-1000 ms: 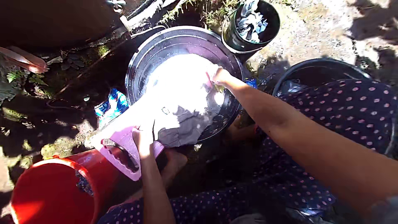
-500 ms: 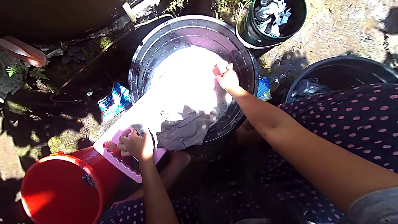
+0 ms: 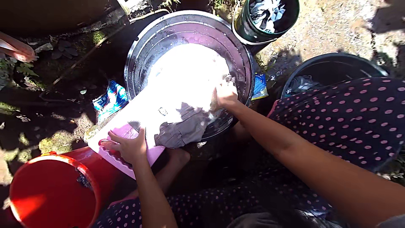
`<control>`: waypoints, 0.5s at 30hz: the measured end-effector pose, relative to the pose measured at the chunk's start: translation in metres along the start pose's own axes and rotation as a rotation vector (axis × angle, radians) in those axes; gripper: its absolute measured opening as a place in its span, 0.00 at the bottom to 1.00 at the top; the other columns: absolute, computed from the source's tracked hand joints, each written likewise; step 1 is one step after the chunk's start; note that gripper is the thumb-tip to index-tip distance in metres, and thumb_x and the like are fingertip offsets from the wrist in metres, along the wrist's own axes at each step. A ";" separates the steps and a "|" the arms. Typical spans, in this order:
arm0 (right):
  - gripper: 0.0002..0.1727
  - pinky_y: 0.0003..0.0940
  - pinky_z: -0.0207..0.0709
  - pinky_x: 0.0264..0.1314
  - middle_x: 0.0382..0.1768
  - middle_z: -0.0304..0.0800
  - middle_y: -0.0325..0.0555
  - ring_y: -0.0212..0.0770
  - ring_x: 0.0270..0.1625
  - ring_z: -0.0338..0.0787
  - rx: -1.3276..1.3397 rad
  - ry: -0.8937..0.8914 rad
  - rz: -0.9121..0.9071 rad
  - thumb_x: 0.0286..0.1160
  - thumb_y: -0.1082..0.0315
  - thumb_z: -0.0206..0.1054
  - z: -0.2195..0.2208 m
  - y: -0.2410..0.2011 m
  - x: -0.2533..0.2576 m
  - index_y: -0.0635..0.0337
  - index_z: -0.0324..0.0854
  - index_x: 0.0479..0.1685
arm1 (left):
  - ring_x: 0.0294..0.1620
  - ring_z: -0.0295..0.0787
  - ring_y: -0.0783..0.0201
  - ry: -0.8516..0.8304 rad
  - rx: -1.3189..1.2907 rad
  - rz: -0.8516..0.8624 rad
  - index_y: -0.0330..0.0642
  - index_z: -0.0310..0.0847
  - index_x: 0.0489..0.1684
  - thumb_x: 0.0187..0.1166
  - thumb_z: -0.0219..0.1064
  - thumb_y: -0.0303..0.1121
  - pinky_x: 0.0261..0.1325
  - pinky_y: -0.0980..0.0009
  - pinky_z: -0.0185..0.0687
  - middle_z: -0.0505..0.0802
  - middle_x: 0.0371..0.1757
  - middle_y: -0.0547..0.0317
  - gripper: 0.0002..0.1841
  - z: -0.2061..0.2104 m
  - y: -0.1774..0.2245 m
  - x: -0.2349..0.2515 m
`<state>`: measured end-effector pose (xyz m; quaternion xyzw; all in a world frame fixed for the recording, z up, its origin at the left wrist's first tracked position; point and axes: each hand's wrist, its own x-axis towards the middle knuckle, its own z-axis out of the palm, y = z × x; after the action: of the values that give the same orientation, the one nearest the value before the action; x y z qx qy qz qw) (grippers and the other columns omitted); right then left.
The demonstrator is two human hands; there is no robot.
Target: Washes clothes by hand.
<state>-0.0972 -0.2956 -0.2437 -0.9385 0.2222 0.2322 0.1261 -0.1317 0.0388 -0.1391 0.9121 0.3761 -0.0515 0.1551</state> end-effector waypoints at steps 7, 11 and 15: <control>0.27 0.57 0.53 0.92 0.85 0.67 0.68 0.62 0.90 0.63 -0.062 0.018 -0.545 0.93 0.65 0.45 0.027 0.035 0.022 0.71 0.66 0.84 | 0.84 0.64 0.27 -0.014 0.035 -0.033 0.50 0.37 0.98 0.64 0.79 0.63 0.70 0.41 0.77 0.50 0.92 0.24 0.63 0.004 0.007 0.001; 0.21 0.66 0.62 0.81 0.79 0.76 0.61 0.63 0.83 0.73 -0.450 -0.114 -0.716 0.86 0.71 0.55 0.011 0.028 0.016 0.69 0.78 0.73 | 0.84 0.63 0.25 -0.039 0.081 0.003 0.49 0.39 0.97 0.67 0.75 0.66 0.70 0.39 0.77 0.53 0.90 0.22 0.61 0.006 0.010 0.006; 0.27 0.73 0.68 0.71 0.64 0.83 0.72 0.70 0.72 0.80 -0.525 -0.572 -0.458 0.74 0.57 0.75 -0.031 0.002 0.021 0.71 0.83 0.63 | 0.77 0.73 0.27 -0.076 0.023 -0.012 0.46 0.36 0.97 0.64 0.73 0.71 0.67 0.39 0.79 0.60 0.86 0.22 0.64 -0.001 0.009 0.009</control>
<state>-0.0696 -0.3152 -0.2273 -0.8618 -0.1014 0.4970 -0.0117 -0.1186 0.0389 -0.1378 0.9090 0.3746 -0.0915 0.1584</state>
